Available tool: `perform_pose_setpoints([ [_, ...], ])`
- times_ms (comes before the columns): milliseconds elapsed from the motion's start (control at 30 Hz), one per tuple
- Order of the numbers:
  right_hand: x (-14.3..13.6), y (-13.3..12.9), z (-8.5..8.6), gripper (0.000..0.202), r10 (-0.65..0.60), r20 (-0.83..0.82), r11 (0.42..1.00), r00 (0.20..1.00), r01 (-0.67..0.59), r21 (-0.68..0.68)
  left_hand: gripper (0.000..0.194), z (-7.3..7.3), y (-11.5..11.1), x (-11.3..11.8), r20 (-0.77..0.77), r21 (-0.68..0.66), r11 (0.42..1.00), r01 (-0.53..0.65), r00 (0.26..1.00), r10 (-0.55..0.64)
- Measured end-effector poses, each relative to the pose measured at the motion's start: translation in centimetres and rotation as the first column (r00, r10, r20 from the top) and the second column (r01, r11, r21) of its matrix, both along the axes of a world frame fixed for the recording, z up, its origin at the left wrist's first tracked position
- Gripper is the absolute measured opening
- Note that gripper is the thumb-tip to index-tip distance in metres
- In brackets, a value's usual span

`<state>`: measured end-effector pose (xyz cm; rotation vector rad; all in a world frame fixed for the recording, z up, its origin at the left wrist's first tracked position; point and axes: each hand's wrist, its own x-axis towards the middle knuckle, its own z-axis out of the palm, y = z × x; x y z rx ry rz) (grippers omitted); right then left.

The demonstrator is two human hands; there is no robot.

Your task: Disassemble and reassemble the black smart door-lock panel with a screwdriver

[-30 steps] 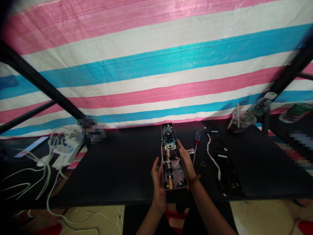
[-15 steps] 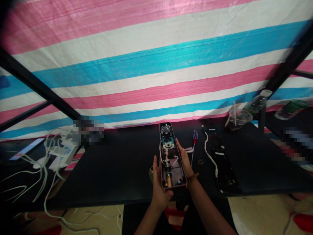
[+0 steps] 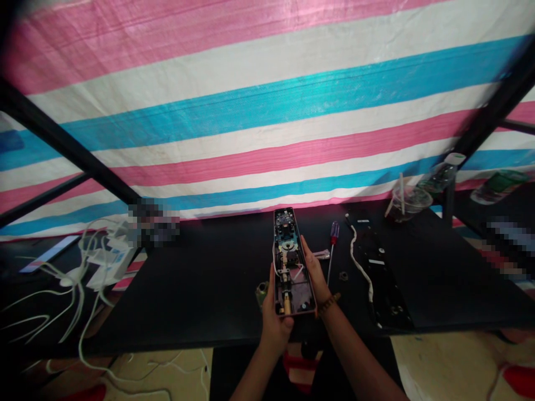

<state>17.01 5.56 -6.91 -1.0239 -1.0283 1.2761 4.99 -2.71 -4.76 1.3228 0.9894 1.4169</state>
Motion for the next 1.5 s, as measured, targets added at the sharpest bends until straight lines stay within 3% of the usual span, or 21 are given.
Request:
perform_pose_setpoints([
  [133,0.0,0.8,-0.1,0.080,0.031,-0.198,1.000,0.980,-0.029,0.013,0.121,0.0,-0.1,0.0,0.034,-0.020,0.999,0.038,0.999,-0.037],
  [300,0.1,0.8,0.1,0.070,0.026,-0.276,0.999,0.961,-0.034,-0.027,0.116,0.1,-0.4,-0.2,0.085,-0.039,0.995,0.088,0.993,-0.084],
  [467,-0.1,-0.1,0.7,0.067,0.007,-0.263,1.000,0.965,-0.013,-0.022,0.095,-0.8,-0.4,-0.5,0.202,-0.006,0.998,0.069,0.977,-0.067],
  [667,0.1,-0.5,1.0,0.080,0.031,-0.279,0.992,0.960,-0.063,-0.106,0.073,-1.8,0.7,-0.5,0.239,-0.175,0.984,-0.021,0.969,0.063],
  [800,0.3,0.1,0.6,0.071,0.012,-0.258,0.996,0.966,-0.033,-0.077,0.063,-1.5,1.1,-0.4,0.188,-0.250,0.966,-0.068,0.975,0.118],
  [1033,0.5,0.3,0.3,0.056,-0.053,-0.151,0.998,0.987,0.046,-0.048,0.053,-1.2,1.1,-0.3,0.189,-0.293,0.951,-0.096,0.969,0.156],
  [1233,0.7,0.1,0.4,0.055,-0.049,-0.154,0.999,0.987,0.050,-0.001,0.056,-1.6,1.5,-0.6,0.303,-0.339,0.941,-0.002,0.946,0.111],
  [1500,0.5,-0.3,0.7,0.056,-0.083,-0.125,0.996,0.989,0.082,-0.017,0.052,-1.2,1.5,-0.1,0.103,-0.320,0.937,-0.140,0.978,0.181],
])
